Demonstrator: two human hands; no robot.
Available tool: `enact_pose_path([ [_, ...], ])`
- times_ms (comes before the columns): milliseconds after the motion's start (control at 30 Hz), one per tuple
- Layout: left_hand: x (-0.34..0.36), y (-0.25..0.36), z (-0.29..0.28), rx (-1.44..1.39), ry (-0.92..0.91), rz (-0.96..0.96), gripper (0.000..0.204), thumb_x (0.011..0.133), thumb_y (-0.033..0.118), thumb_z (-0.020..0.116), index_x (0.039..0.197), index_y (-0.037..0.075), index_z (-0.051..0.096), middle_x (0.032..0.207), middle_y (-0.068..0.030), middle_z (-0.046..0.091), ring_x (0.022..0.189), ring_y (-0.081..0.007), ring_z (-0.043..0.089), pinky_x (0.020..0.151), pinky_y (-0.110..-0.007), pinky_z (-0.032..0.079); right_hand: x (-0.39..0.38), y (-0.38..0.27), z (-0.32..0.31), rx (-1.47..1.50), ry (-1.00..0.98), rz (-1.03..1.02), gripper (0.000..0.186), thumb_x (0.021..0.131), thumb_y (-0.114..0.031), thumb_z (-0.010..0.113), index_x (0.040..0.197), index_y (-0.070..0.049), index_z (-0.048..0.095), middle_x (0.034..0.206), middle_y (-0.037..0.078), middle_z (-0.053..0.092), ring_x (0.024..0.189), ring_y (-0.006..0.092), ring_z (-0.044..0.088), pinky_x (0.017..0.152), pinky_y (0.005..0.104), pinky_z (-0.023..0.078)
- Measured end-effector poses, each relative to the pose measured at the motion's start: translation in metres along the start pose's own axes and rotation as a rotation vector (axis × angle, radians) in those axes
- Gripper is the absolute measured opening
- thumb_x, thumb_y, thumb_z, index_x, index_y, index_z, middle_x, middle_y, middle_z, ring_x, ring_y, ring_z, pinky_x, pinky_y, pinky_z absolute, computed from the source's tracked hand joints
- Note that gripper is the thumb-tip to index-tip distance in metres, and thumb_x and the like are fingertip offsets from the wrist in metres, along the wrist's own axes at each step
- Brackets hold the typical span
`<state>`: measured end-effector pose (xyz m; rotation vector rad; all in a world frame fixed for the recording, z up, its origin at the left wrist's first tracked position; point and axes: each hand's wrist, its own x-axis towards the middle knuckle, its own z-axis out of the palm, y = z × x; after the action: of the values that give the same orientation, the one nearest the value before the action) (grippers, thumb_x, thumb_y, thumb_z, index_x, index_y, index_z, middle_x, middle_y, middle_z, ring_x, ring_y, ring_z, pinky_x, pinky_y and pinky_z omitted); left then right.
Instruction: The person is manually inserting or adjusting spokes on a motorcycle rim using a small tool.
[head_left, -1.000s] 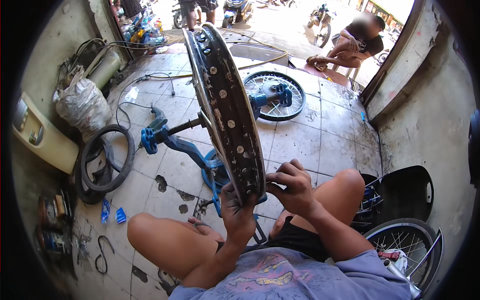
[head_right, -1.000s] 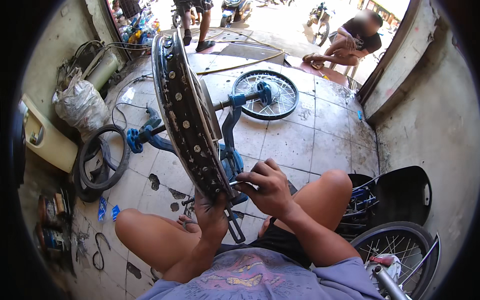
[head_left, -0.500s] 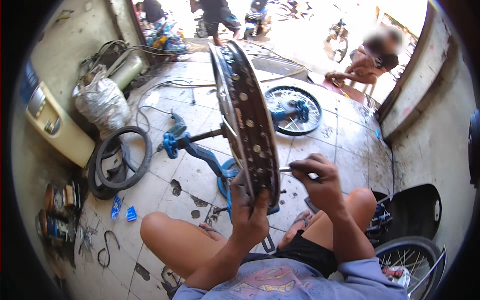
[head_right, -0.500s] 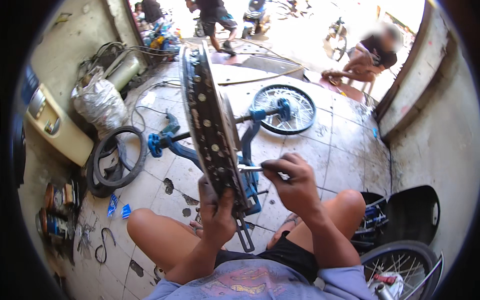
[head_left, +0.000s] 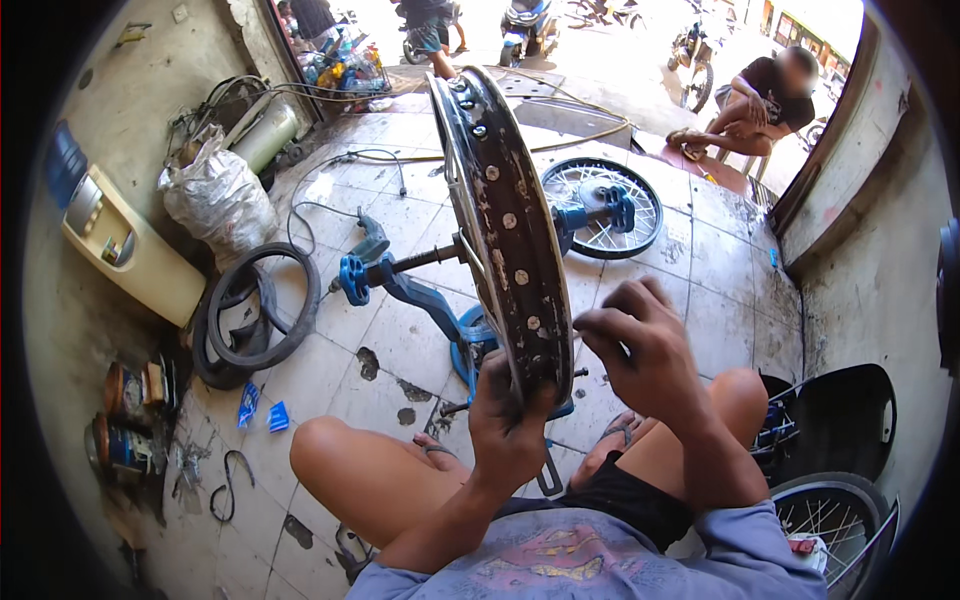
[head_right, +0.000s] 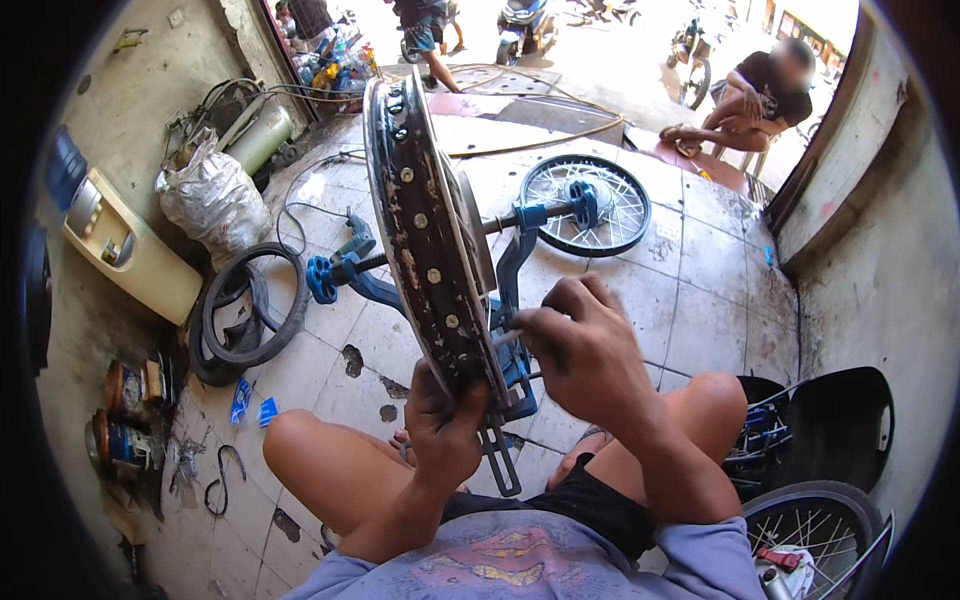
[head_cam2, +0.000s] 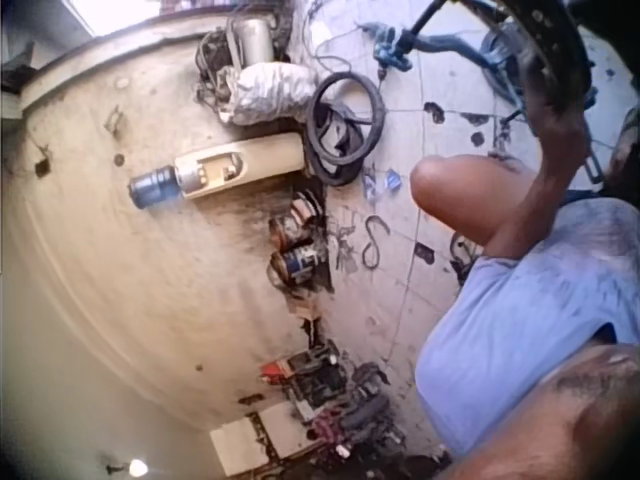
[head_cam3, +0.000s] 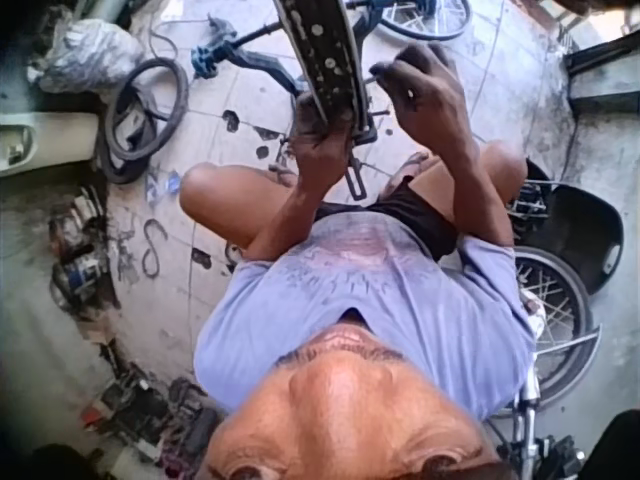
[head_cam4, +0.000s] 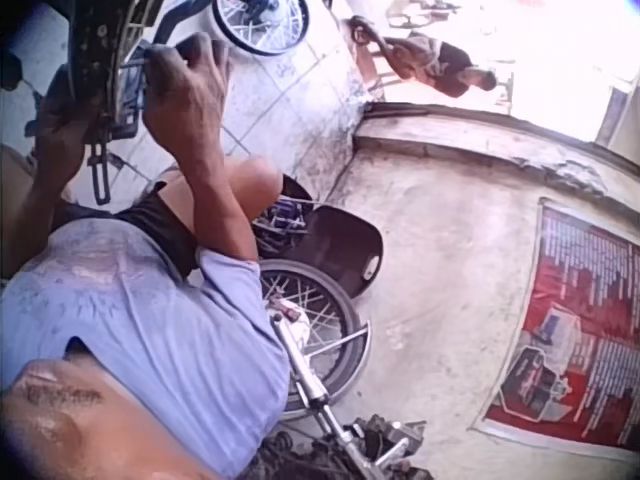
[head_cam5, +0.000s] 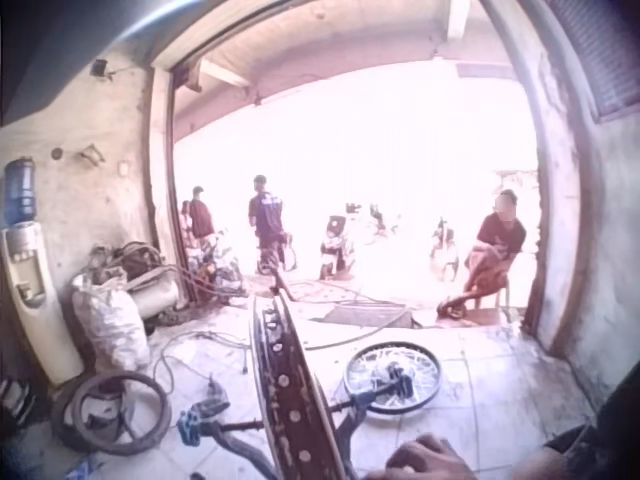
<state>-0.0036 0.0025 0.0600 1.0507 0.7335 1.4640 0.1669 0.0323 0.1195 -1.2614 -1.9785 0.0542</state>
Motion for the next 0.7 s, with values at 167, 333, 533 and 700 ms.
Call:
enact_pose_path([
  [167, 0.006, -0.015, -0.009, 0.052, -0.053, 0.04, 0.035, 0.094, 0.004, 0.068, 0.125, 0.003, 0.053, 0.11, -0.0061, 0.065, 0.095, -0.0107, 0.063, 0.08, -0.027, 0.054, -0.055, 0.01, 0.042, 0.845, -0.143, 0.652, 0.016, 0.082, -0.003, 0.071, 0.099, -0.004, 0.073, 0.082, 0.01, 0.06, 0.08, 0.0279, 0.056, 0.071, 0.0358, 0.046],
  [333, 0.027, 0.002, -0.031, -0.322, -0.246, -0.156, 0.047, 0.098, 0.014, 0.062, 0.139, 0.001, 0.043, 0.131, -0.0167, 0.057, 0.112, -0.0241, 0.062, 0.087, -0.039, 0.057, -0.044, 0.023, 0.037, 0.284, 0.153, 0.435, 0.013, 0.087, -0.004, 0.068, 0.099, -0.004, 0.073, 0.086, 0.009, 0.061, 0.088, 0.0242, 0.054, 0.077, 0.0333, 0.044],
  [533, 0.055, 0.012, -0.031, -0.402, -0.258, -0.469, 0.034, 0.091, 0.0, 0.06, 0.123, -0.007, 0.053, 0.101, -0.0267, 0.068, 0.089, -0.0388, 0.072, 0.08, -0.052, 0.062, -0.087, 0.046, 0.05, 0.647, -0.003, 0.708, 0.017, 0.093, -0.007, 0.066, 0.107, 0.002, 0.071, 0.087, 0.004, 0.059, 0.076, 0.0097, 0.055, 0.068, 0.0229, 0.044],
  [700, 0.052, 0.001, -0.032, -0.422, -0.211, -0.376, 0.039, 0.085, -0.006, 0.066, 0.122, -0.006, 0.055, 0.102, -0.0203, 0.069, 0.088, -0.0311, 0.073, 0.076, -0.046, 0.064, -0.088, 0.045, 0.052, 0.709, 0.05, 0.742, 0.017, 0.092, -0.006, 0.067, 0.107, 0.001, 0.071, 0.088, 0.005, 0.059, 0.079, 0.011, 0.059, 0.069, 0.0238, 0.046],
])
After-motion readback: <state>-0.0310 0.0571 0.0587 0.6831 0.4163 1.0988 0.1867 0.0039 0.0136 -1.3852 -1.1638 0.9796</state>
